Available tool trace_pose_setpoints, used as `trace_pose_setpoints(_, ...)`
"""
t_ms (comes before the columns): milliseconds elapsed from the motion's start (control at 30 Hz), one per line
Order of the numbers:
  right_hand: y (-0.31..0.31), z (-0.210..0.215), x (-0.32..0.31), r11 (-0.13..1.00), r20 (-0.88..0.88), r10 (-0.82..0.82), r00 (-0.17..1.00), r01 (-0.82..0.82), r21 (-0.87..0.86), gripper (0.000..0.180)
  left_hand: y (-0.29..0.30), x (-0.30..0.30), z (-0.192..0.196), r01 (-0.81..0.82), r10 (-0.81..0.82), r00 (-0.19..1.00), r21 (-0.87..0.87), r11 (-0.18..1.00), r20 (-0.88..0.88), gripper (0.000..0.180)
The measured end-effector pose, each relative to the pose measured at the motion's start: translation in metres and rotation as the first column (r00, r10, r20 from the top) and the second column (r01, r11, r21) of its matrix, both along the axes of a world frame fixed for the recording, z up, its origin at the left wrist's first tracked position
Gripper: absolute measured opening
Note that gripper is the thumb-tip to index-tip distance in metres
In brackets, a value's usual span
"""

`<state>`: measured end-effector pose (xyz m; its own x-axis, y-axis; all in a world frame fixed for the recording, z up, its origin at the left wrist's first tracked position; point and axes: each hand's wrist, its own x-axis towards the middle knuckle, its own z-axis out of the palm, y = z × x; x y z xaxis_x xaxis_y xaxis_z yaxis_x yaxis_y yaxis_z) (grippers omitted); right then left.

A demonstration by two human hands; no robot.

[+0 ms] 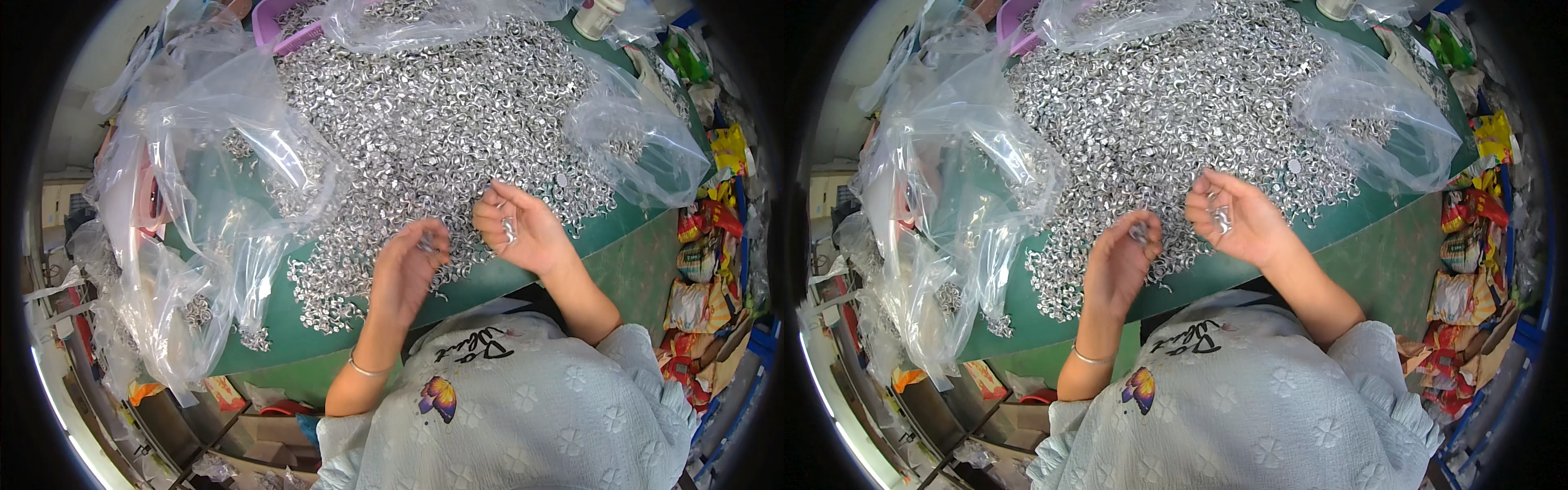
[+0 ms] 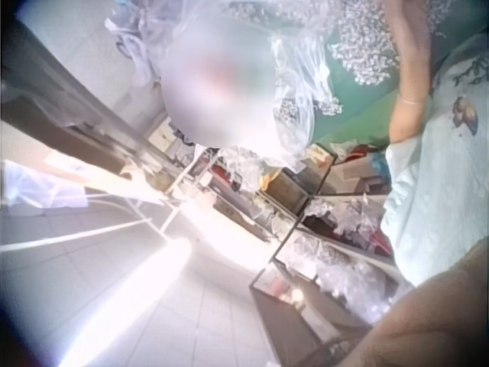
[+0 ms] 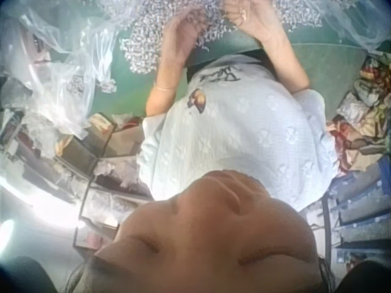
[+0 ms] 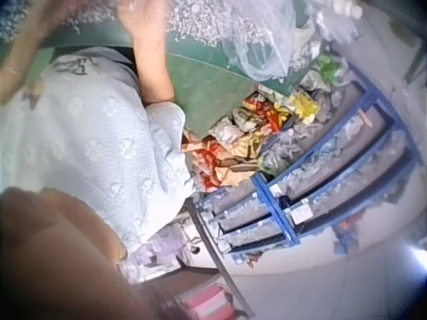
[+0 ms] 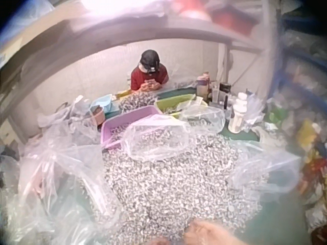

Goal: The person sorts through a large pile of small silver-colored metal parts on a table, picking them up by hand and placing them into separate plastic bags.

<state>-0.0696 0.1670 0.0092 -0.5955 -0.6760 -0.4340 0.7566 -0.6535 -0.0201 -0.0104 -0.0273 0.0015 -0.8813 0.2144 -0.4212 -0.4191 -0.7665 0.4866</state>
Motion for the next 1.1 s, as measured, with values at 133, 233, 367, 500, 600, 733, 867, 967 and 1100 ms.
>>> trace_pose_setpoints(133,-0.024,0.018,0.033,0.847,-0.564,0.234,0.792,0.119,0.518,0.03,0.029,0.023,0.011,0.044,-0.132,0.961,0.334,0.941,0.243,0.031)
trace_pose_setpoints(233,-0.037,0.022,0.044,0.623,-0.753,0.658,-0.032,0.585,0.519,0.006,0.032,0.025,0.008,0.066,-0.129,0.982,0.389,0.919,0.139,0.031)
trace_pose_setpoints(367,-0.025,0.025,0.04,0.731,-0.747,0.624,-0.229,0.51,0.454,0.01,0.028,0.034,0.001,-0.089,-0.074,0.94,0.451,0.888,0.332,0.028)
trace_pose_setpoints(500,0.003,0.024,0.025,0.371,-0.694,0.687,0.216,0.716,0.591,0.011,0.018,0.051,-0.006,-0.011,-0.074,0.964,0.316,0.949,0.257,0.024)
trace_pose_setpoints(600,0.006,0.008,0.012,0.168,-0.504,0.858,0.098,0.874,0.456,0.017,0.013,0.059,0.009,0.105,-0.107,0.974,0.021,0.994,0.198,0.02)
trace_pose_setpoints(733,-0.014,-0.007,0.015,0.098,-0.279,0.96,0.021,0.908,0.408,0.026,0.013,0.071,0.008,0.128,-0.072,0.971,-0.241,0.962,0.227,0.02)
trace_pose_setpoints(867,-0.011,-0.015,0.024,0.134,-0.282,0.959,-0.019,0.91,0.393,0.025,0.008,0.082,0.005,0.239,-0.195,0.971,-0.457,0.857,0.142,0.022)
trace_pose_setpoints(967,-0.009,-0.012,0.027,0.225,-0.311,0.946,-0.088,0.871,0.437,0.026,0.015,0.084,-0.006,0.18,-0.258,0.965,-0.815,0.55,0.038,0.022)
trace_pose_setpoints(1100,-0.027,-0.019,0.054,0.229,-0.366,0.93,-0.044,0.846,0.481,0.039,0.013,0.082,-0.008,0.054,-0.214,0.977,-0.934,0.354,-0.024,0.018)
